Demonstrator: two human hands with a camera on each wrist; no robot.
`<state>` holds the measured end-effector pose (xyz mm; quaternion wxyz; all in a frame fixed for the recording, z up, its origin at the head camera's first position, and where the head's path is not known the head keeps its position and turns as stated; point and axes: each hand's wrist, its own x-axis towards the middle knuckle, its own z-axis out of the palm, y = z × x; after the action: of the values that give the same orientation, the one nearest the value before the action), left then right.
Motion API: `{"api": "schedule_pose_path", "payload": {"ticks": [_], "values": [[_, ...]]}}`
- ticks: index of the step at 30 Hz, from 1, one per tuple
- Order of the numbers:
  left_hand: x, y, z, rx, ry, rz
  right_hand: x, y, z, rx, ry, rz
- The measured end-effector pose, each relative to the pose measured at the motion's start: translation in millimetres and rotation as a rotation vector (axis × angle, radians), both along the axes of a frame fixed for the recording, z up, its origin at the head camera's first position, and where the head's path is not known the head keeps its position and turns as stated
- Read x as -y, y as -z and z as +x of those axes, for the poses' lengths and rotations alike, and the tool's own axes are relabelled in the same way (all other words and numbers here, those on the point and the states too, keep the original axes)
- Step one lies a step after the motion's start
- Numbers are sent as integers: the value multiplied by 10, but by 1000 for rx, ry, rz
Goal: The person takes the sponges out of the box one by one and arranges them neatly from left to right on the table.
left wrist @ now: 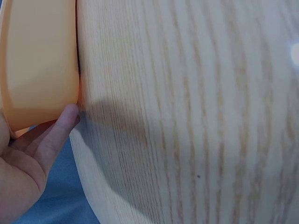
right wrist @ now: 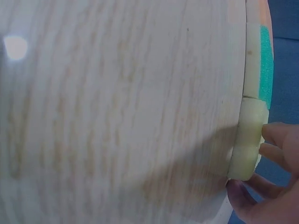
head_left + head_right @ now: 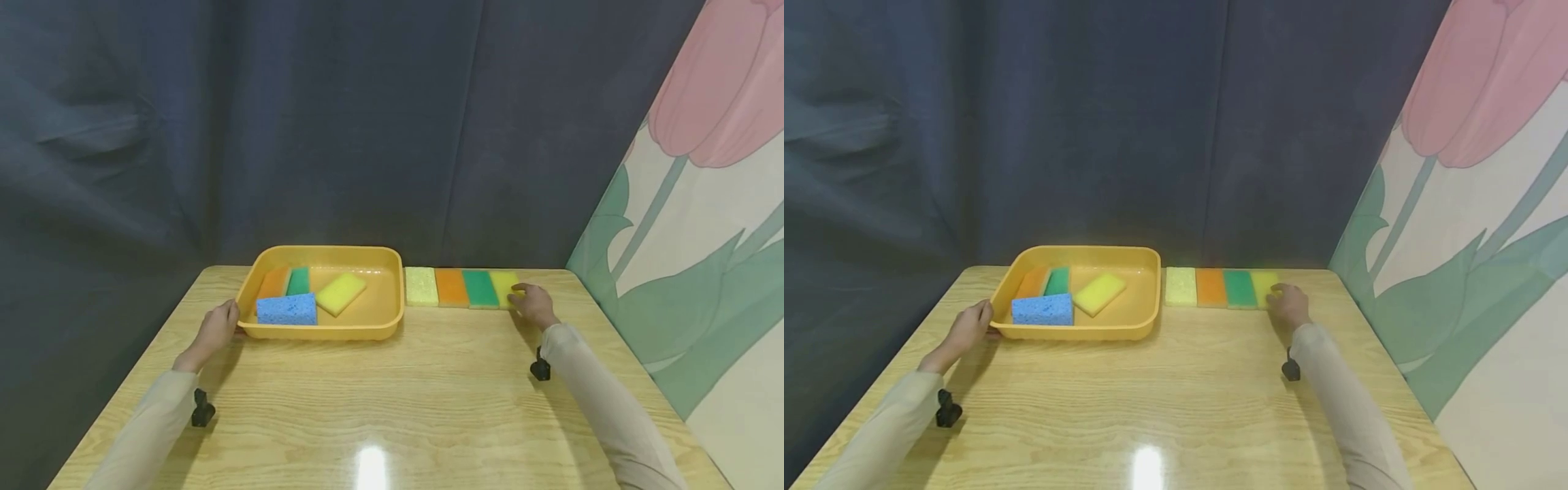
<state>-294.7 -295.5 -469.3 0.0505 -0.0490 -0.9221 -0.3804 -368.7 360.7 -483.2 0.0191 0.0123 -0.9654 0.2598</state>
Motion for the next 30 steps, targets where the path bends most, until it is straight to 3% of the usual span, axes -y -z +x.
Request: {"api": "schedule_pose_path", "payload": {"ticks": [6,10,19,30], "values": [[15,26,0,-30,-7,-21,11,22,9,-10,-10,12],[16,20,4,-14,8,2,8,29,2,-6,-3,7],[-5,-25,-1,-33,0,-45,18,-14,27,-17,53,-52],[8,-4,-14,-2,8,-1,55,-20,24,-54,65,-28]]}}
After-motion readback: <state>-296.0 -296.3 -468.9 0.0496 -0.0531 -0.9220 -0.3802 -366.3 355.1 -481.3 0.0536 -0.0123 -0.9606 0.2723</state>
